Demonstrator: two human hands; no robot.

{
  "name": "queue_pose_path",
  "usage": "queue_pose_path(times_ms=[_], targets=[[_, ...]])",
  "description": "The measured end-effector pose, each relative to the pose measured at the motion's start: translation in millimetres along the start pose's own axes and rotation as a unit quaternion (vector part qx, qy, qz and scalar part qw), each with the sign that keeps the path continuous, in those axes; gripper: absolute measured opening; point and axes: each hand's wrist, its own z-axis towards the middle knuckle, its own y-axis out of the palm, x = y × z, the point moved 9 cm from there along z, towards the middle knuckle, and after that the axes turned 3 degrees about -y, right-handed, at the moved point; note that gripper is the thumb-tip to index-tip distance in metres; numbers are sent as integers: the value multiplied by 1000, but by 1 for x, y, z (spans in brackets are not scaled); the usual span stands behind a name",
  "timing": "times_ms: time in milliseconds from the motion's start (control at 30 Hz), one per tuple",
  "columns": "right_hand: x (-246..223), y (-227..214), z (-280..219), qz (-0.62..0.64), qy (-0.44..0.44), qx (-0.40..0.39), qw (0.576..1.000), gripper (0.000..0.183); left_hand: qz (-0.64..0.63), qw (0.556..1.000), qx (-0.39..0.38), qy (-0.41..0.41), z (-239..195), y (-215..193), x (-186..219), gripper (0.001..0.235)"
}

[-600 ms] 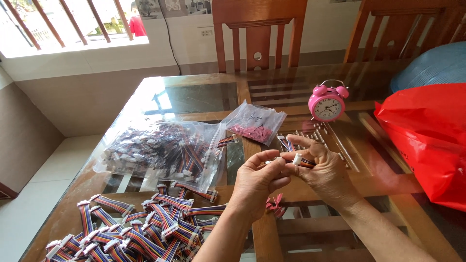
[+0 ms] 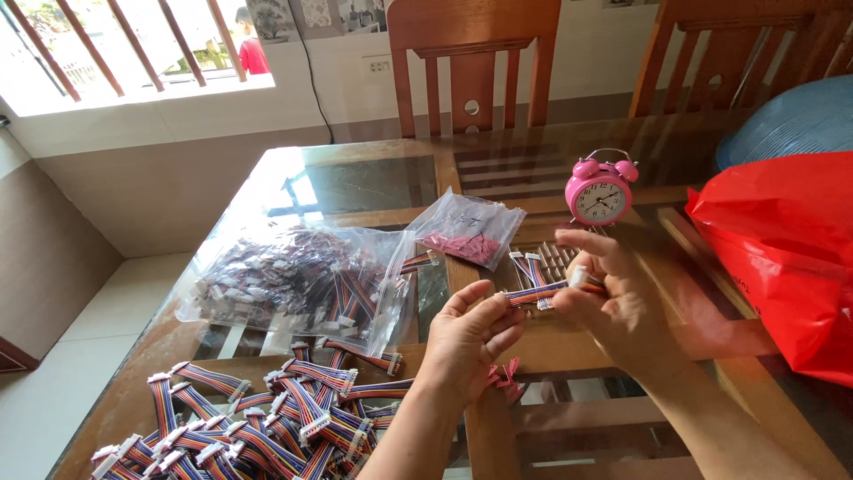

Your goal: Manually assembling small electronic wire harnesses by attaching pink plastic connectors to the ends.

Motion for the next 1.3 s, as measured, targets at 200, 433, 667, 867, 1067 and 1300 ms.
queue_pose_path(times_ms=[200, 433, 667, 867, 1067, 1300], targets=[[-36, 27, 4, -254, -142, -66, 955, 16, -50, 998, -7, -35, 3, -2, -7, 39], [0, 36, -4, -379, -119, -131, 908, 44, -38, 999, 7, -37, 11, -9, -13, 33], [18, 34, -4, -371, -35, -150, 916, 34, -41, 998, -11, -50, 7, -4, -15, 36], [24, 30, -2, -325, 27, -139, 935, 27, -15, 997, -53, -47, 13, -3, -18, 24], [18, 25, -1, -321, 113, -119, 933, 24, 5, 998, -53, -44, 12, -3, -18, 22], [16, 30, -4, -409, 22, -134, 903, 26, 43, 997, -47, -36, 8, -1, -17, 18]])
